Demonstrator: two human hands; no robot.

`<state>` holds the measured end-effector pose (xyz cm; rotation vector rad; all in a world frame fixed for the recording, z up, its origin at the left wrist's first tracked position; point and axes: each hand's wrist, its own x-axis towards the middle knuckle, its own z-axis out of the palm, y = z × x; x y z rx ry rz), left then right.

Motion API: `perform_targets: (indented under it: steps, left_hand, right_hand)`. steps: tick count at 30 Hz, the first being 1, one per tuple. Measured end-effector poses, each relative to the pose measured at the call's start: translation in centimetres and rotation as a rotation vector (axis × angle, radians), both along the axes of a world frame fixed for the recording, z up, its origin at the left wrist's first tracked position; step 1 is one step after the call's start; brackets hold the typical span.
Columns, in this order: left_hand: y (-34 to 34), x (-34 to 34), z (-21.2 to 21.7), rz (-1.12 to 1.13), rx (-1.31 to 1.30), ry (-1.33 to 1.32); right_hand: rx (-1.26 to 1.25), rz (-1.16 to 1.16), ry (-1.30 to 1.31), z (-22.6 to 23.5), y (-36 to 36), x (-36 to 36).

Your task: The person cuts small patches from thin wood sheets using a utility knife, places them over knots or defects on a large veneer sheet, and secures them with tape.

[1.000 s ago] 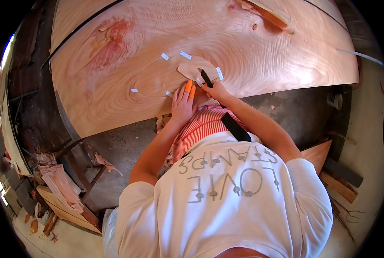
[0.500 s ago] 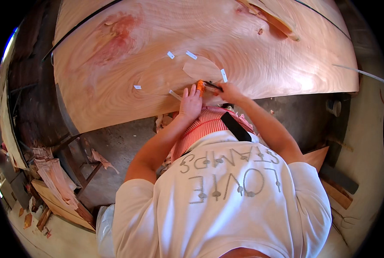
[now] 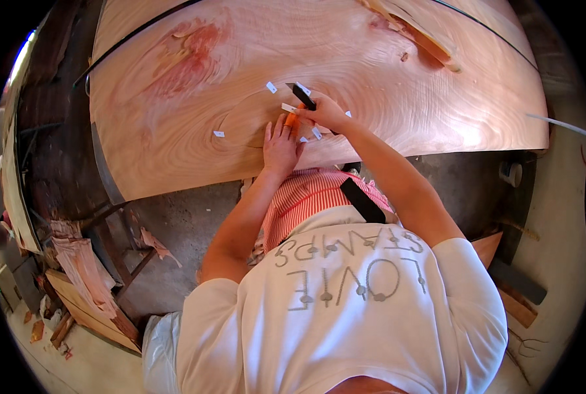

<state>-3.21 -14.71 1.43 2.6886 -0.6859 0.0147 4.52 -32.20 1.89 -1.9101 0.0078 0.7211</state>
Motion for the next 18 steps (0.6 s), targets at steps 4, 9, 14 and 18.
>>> perform_targets:
  steps: [4, 9, 14, 18]
  left_hand:
    - [0.6, 0.0, -0.5, 0.095, -0.116, -0.004]
    - [0.2, 0.5, -0.1, 0.141, -0.127, 0.0]
    - [-0.9, 0.7, 0.7, 0.116, 0.024, 0.068]
    - [-0.8, 0.9, 0.5, 0.12, 0.15, 0.049]
  right_hand:
    - [-0.127, -0.013, 0.035, -0.1, 0.9, 0.4]
    - [-0.132, -0.01, 0.036, 0.8, 1.0, 0.0]
    - [-0.238, 0.014, -0.034, 0.5, 0.5, -0.9]
    - [-0.456, 0.275, -0.368, 2.3, 0.3, 0.9]
